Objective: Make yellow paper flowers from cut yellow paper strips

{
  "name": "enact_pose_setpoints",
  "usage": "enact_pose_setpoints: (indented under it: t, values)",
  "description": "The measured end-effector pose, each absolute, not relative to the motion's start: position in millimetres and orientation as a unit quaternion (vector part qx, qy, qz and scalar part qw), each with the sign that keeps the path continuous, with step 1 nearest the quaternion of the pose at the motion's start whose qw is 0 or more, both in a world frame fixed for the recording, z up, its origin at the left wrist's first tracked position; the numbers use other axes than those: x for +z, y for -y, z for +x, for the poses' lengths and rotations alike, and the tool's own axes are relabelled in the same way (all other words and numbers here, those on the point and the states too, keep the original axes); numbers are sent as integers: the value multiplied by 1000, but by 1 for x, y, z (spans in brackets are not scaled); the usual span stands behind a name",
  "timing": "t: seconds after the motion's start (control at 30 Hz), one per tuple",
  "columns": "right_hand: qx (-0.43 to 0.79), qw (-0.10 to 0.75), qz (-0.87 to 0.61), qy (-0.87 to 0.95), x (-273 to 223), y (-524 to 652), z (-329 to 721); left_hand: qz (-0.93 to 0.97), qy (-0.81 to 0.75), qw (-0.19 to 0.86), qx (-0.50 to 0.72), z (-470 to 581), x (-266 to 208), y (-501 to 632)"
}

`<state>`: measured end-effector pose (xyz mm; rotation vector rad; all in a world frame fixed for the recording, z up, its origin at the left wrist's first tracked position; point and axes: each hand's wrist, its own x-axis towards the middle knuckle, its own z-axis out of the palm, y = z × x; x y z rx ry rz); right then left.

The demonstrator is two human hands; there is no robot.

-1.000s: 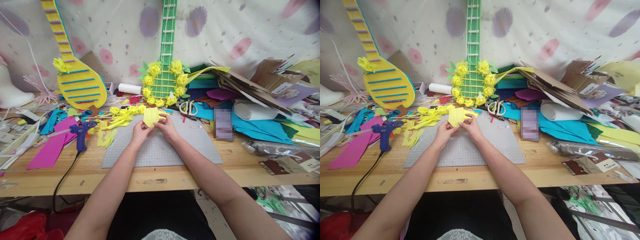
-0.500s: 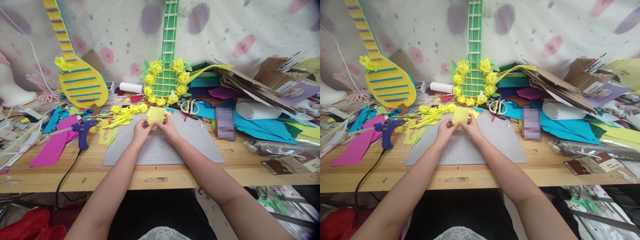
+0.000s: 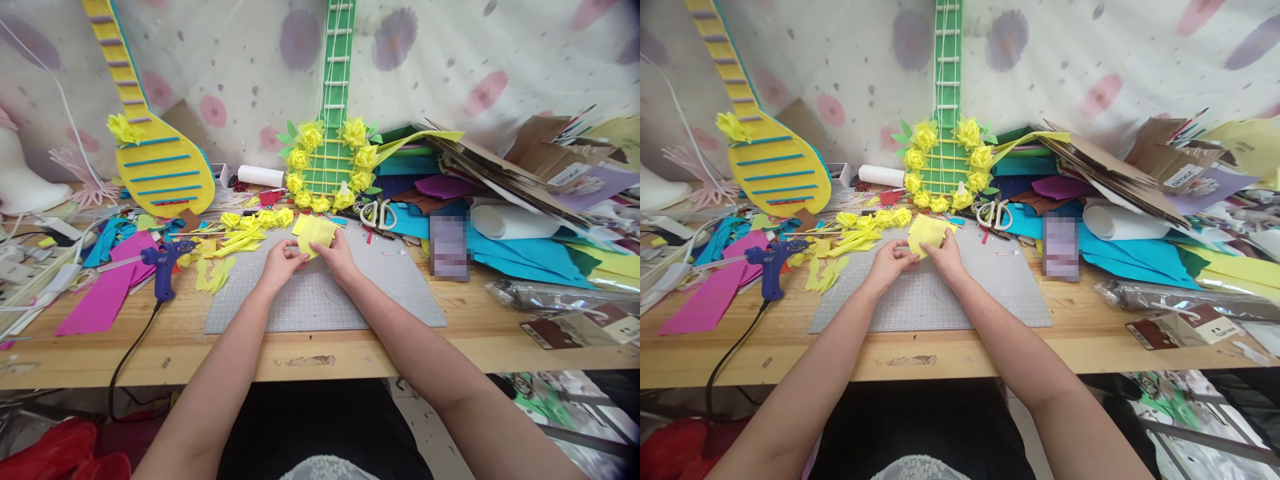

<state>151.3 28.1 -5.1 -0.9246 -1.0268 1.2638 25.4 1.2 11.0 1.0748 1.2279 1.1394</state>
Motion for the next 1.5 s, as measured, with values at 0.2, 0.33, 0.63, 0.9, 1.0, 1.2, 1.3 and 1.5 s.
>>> enact_pose_setpoints:
  t: [0.2,0.33,0.63,0.9,1.0,1.2,1.3,1.5]
  values:
    - [584,519,-419,462,0,-27,158,422,-516,536,518,21,21,0]
    - [618,333,-391,595,16,-23,171,409,-537,515,528,17,23,-2]
    - [515,304,-427,678,17,-34,187,498,-496,511,495,11,11,-8]
    - [203,447,-473,731,23,-35,186,475,-472,550,500,17,11,-4]
    - [37,396,-454,798,25,-25,178,432,-415,582,550,20,12,-3]
    - [23,287,-471,834,12,-22,158,409,-410,622,526,22,9,-2]
    - [64,275,-480,831,6,-26,158,455,-529,510,503,17,7,-2]
    - [112,271,-419,860,0,-25,166,623,-625,100,459,5,5,0]
